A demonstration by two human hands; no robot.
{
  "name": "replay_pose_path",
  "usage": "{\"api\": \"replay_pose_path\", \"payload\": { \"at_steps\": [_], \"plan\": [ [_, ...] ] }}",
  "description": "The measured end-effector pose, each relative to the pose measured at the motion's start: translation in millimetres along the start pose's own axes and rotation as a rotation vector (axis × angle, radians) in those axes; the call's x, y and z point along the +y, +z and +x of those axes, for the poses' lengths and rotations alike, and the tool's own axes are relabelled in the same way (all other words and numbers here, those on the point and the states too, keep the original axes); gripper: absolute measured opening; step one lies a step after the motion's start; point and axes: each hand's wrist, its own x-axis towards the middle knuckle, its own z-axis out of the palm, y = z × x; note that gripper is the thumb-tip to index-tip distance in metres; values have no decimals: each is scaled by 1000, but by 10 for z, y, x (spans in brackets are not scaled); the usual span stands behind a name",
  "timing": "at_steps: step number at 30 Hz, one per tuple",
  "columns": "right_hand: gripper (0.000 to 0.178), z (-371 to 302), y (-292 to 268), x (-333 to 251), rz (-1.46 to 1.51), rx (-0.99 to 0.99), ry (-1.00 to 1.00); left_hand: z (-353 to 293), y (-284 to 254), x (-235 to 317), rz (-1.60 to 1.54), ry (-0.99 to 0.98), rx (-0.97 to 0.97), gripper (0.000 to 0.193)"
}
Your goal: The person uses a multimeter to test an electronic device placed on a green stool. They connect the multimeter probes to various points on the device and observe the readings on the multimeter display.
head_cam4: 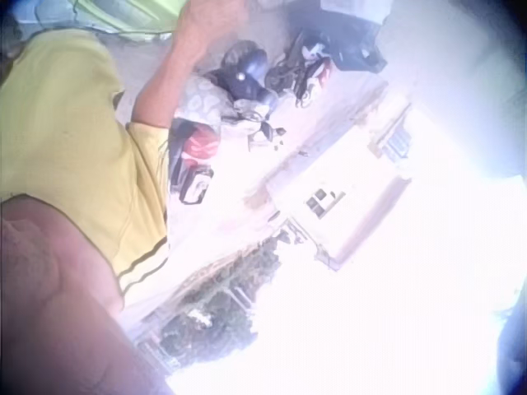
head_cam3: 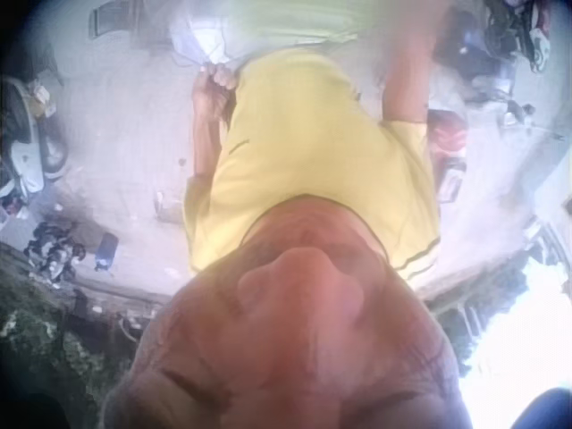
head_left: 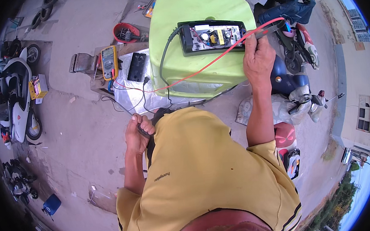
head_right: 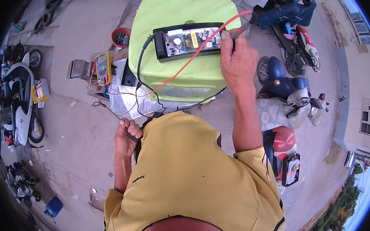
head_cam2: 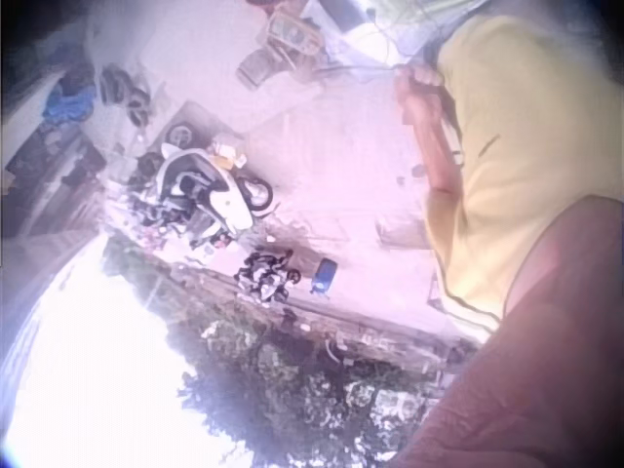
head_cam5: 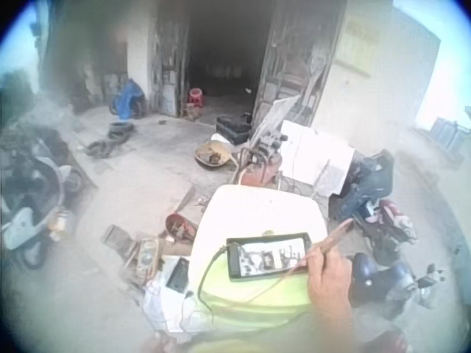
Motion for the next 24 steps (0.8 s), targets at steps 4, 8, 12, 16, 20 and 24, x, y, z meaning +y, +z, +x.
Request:
{"api": "replay_pose_path", "payload": {
  "at_steps": [4, 8, 12, 16, 20, 24],
  "plan": [
    [20, -38, -56, 47, 19, 33, -8, 24, 51, 22, 8, -40, 36, 31],
    [19, -53, -46, 156, -20, 37, -68, -3, 20, 32, 10, -35, 26, 35],
    [21, -41, -24, 145, -17, 21, -58, -31, 4, 39, 106, 73, 87, 35],
    [22, -34, -39, 128, -6, 13, -34, 122, -242, -6, 528, 342, 197, 32],
    [22, -25, -42, 137, -12, 20, -48, 172, -288, 21, 1280, 577, 374, 29],
    [21, -30, -34, 176, -17, 20, -71, 264, -365, -2, 1590, 784, 300, 8]
  ]
}}
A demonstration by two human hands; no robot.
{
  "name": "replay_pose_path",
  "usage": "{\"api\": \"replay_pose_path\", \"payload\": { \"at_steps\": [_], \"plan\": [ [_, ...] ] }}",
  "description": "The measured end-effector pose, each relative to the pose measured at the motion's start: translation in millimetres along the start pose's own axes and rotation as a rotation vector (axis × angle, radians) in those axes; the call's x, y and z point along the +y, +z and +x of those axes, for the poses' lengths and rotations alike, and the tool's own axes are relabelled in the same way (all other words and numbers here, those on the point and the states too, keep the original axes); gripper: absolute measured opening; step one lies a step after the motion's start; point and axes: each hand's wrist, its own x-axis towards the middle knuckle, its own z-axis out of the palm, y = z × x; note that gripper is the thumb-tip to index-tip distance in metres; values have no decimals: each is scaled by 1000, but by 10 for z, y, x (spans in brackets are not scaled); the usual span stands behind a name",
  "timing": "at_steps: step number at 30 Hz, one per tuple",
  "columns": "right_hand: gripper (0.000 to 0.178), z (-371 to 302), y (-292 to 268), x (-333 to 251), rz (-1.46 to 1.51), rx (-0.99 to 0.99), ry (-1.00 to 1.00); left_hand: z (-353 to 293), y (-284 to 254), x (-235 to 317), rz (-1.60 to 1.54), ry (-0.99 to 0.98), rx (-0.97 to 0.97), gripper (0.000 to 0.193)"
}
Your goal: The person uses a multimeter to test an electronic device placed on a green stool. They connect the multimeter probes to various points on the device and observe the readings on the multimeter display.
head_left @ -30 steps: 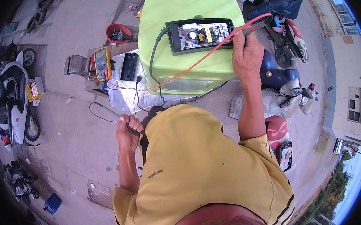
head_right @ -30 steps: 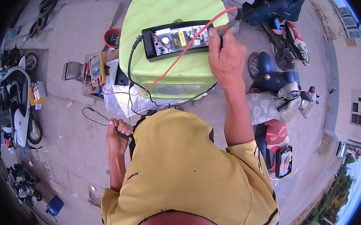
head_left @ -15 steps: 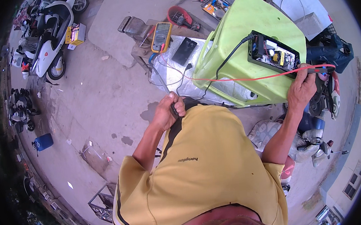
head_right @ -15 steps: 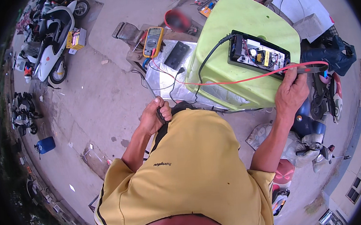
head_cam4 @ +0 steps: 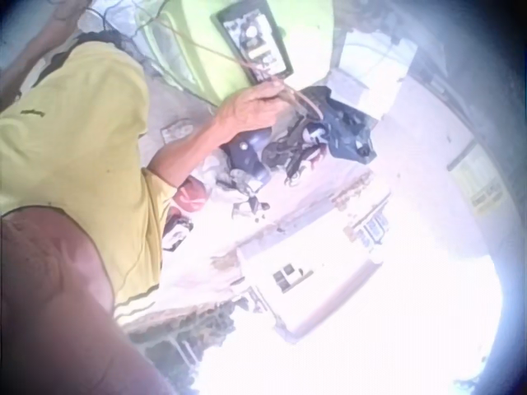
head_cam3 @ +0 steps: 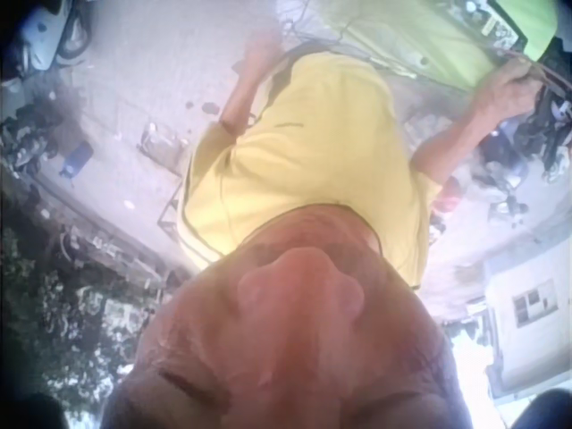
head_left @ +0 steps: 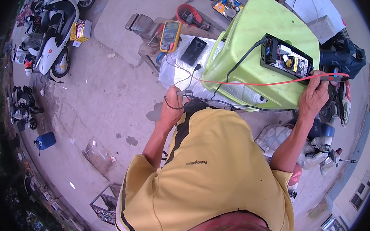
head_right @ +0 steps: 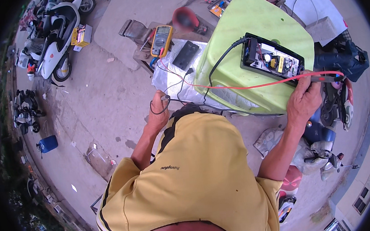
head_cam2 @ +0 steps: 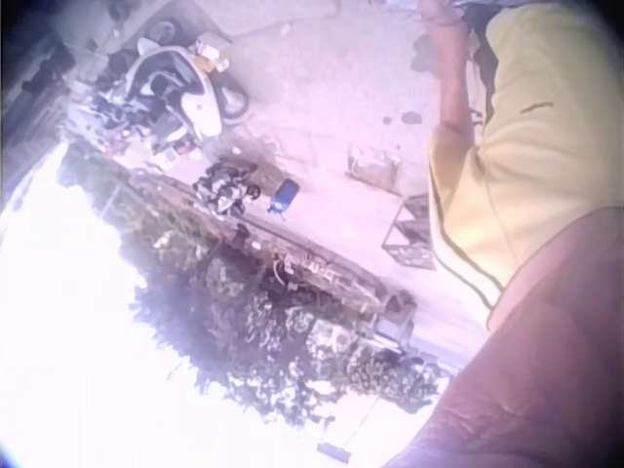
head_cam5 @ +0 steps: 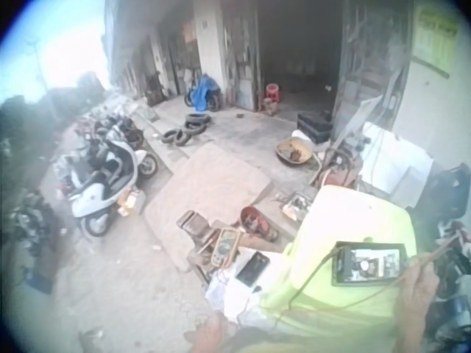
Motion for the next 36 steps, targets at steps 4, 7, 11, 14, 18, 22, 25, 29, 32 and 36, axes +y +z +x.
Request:
{"api": "replay_pose_path", "payload": {
  "at_steps": [4, 7, 11, 14, 18, 22, 25, 29, 32, 36],
  "plan": [
    [21, -16, 13, 20, -8, -8, 4, 81, -36, 47, 80, 185, -13, 13],
    [21, -25, 9, -11, -6, -3, 19, 122, -51, 20, 86, 162, -29, 18],
    [20, -40, 4, -55, 37, -1, 76, 252, -101, 128, 1, 74, -5, 6],
    [16, 12, 24, -104, -4, 34, 3, 278, -149, 204, -231, -11, 113, 14],
    [12, 45, 36, -93, 10, 21, -16, 459, -323, 718, -941, -216, 153, 22],
    [12, 37, 2, -72, 32, 23, 19, 583, -576, 1242, -1510, -302, -19, 28],
    [13, 17, 3, -41, 48, 32, 25, 541, -676, 1418, -1780, -368, -223, 26],
    [14, 57, 14, -106, 10, 21, -9, 371, -712, 1549, -2060, -426, -487, 26],
    [17, 11, 1, -89, 64, 1, 51, 328, -721, 1608, -2127, -350, -804, 26],
    [22, -17, -33, -44, 53, 4, 95, 367, -714, 1771, -2084, -300, -1138, 29]
  ]
}}
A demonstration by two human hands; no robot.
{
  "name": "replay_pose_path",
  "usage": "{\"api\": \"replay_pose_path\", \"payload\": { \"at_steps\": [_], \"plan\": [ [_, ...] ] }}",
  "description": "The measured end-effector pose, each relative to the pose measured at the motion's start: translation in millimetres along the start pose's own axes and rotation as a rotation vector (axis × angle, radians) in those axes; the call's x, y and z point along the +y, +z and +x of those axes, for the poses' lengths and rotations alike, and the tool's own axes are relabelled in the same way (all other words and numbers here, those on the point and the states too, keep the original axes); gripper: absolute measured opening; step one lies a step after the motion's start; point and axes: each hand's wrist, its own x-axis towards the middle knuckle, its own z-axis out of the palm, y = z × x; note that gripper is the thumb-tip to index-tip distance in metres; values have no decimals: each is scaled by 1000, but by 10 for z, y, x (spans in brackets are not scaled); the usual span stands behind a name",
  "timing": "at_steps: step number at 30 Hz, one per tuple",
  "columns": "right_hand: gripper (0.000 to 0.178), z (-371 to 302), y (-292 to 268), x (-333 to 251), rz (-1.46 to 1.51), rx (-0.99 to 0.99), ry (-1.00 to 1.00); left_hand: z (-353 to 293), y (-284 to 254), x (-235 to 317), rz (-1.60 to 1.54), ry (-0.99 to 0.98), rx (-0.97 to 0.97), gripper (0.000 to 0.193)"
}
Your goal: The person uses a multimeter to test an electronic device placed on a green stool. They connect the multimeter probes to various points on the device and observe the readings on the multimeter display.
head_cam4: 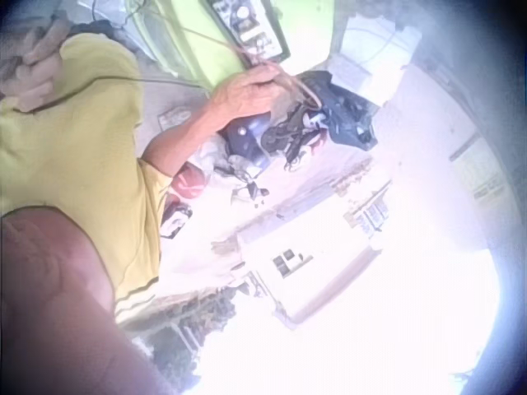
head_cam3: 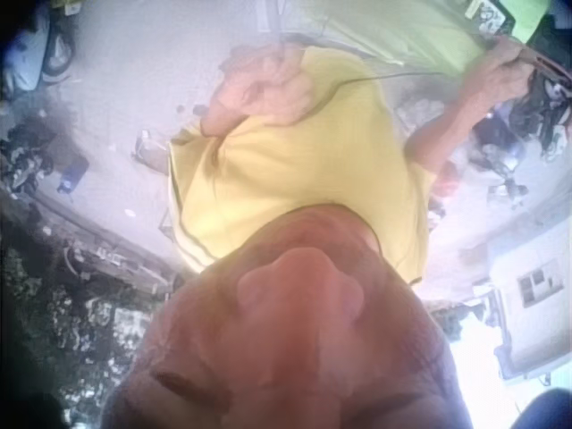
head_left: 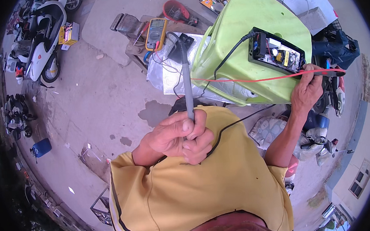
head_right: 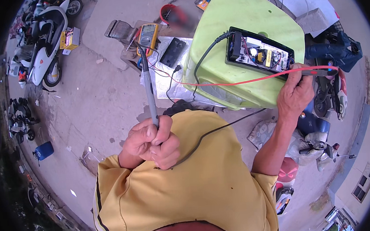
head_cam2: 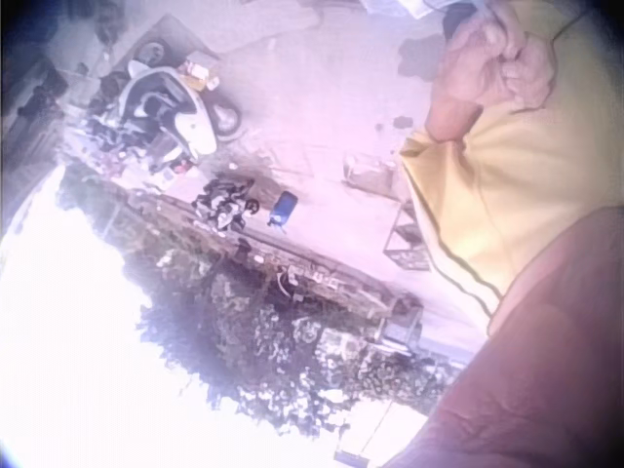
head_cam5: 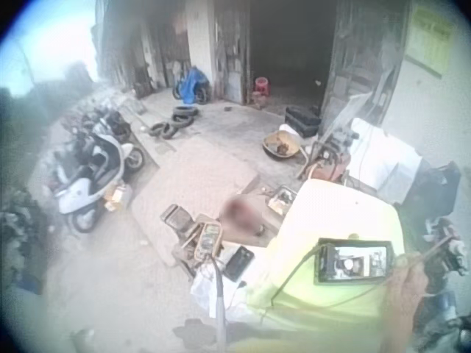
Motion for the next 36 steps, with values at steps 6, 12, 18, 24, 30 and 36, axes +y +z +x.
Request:
{"api": "replay_pose_path", "payload": {
  "at_steps": [6, 12, 18, 24, 30, 36],
  "plan": [
    [22, 2, 10, -9, -29, -23, -26, -9, -26, -56, -148, -114, 90, 32],
    [18, 12, 33, 10, -14, -17, -40, -14, -98, -73, -159, -87, 83, 28],
    [11, 55, 17, 6, 28, -39, -83, -34, -147, -83, -143, -49, 123, 26],
    [10, 54, -70, 42, 139, -119, -236, -47, -130, -92, -116, -19, 148, 27],
    [9, 13, -51, -23, 91, -86, -192, -63, -146, -92, -128, -4, 176, 25],
    [11, 28, -32, -75, 22, -80, -178, -29, -42, -127, 134, 94, 254, 28]
  ]
}}
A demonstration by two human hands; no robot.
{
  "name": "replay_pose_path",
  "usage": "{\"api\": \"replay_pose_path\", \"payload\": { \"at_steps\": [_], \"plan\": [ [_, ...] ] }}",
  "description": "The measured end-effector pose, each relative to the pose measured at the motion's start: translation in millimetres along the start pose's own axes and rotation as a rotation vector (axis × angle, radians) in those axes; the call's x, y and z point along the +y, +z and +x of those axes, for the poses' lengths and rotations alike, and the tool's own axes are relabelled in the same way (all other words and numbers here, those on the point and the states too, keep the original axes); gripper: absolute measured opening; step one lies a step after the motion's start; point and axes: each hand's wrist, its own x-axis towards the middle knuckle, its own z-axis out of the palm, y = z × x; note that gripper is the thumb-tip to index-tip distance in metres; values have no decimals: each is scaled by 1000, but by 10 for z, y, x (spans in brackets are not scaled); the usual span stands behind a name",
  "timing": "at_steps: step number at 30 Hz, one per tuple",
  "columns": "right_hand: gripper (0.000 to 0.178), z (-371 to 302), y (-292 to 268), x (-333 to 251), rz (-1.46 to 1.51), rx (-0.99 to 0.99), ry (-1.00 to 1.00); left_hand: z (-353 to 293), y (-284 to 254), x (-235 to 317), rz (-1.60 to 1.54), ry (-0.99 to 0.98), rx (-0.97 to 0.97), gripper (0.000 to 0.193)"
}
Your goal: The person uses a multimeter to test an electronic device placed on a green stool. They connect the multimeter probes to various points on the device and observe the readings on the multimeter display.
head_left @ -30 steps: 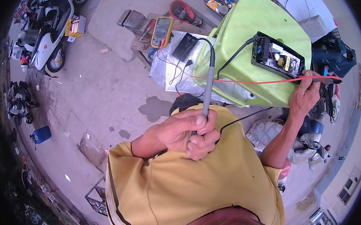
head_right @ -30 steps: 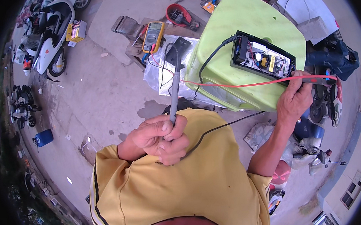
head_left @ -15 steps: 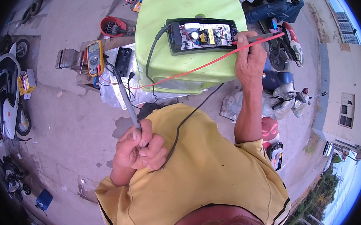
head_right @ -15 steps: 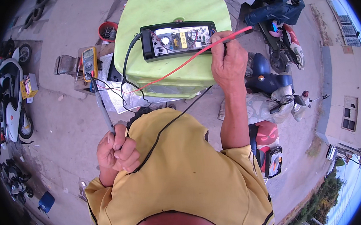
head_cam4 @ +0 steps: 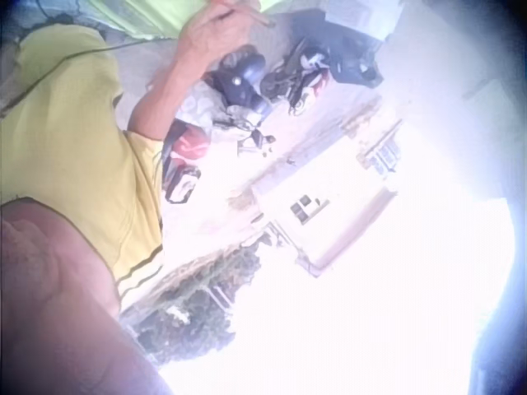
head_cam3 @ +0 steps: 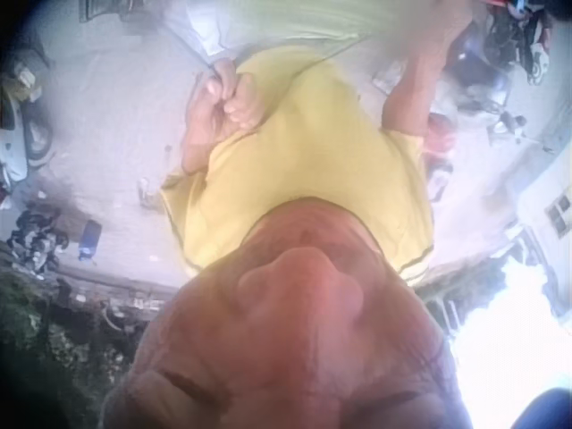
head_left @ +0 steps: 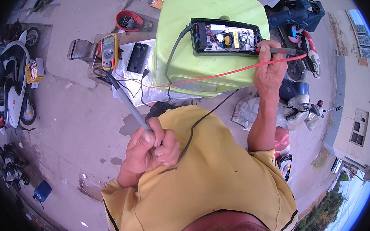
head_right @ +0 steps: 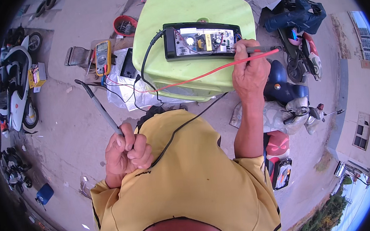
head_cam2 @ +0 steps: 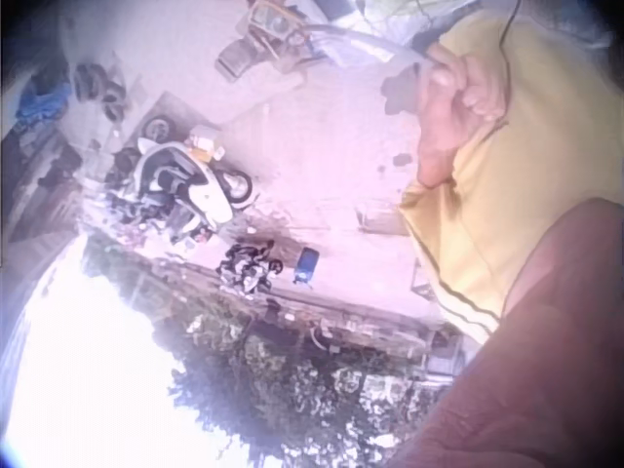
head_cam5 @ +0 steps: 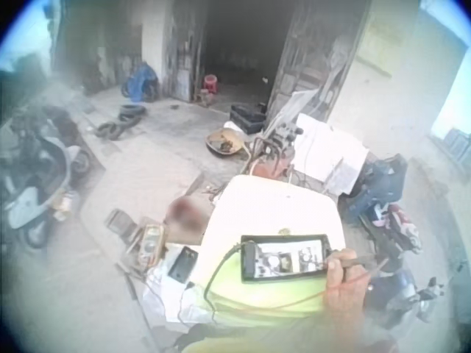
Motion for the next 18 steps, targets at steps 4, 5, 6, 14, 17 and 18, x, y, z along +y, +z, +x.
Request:
{"api": "replay_pose_path", "payload": {
  "at_steps": [4, 5, 6, 14, 17, 18],
  "plan": [
    [18, -81, -14, 88, 75, 5, 133, 9, 67, -23, 43, 35, 115, 29],
    [19, -87, -6, 111, 62, 0, 132, -11, 73, -21, 33, 45, 124, 30],
    [21, -95, -14, 131, 33, 3, 132, -10, 72, -35, 18, 45, 121, 30],
    [22, -87, 5, 116, 25, 11, 151, -102, -68, 109, -481, 13, -121, 28],
    [22, -91, -2, 121, 4, 11, 147, -95, 104, 219, -342, 241, -212, 26],
    [22, -94, 5, 141, 6, 14, 139, -77, 150, 240, -289, 330, -209, 26]
  ]
}}
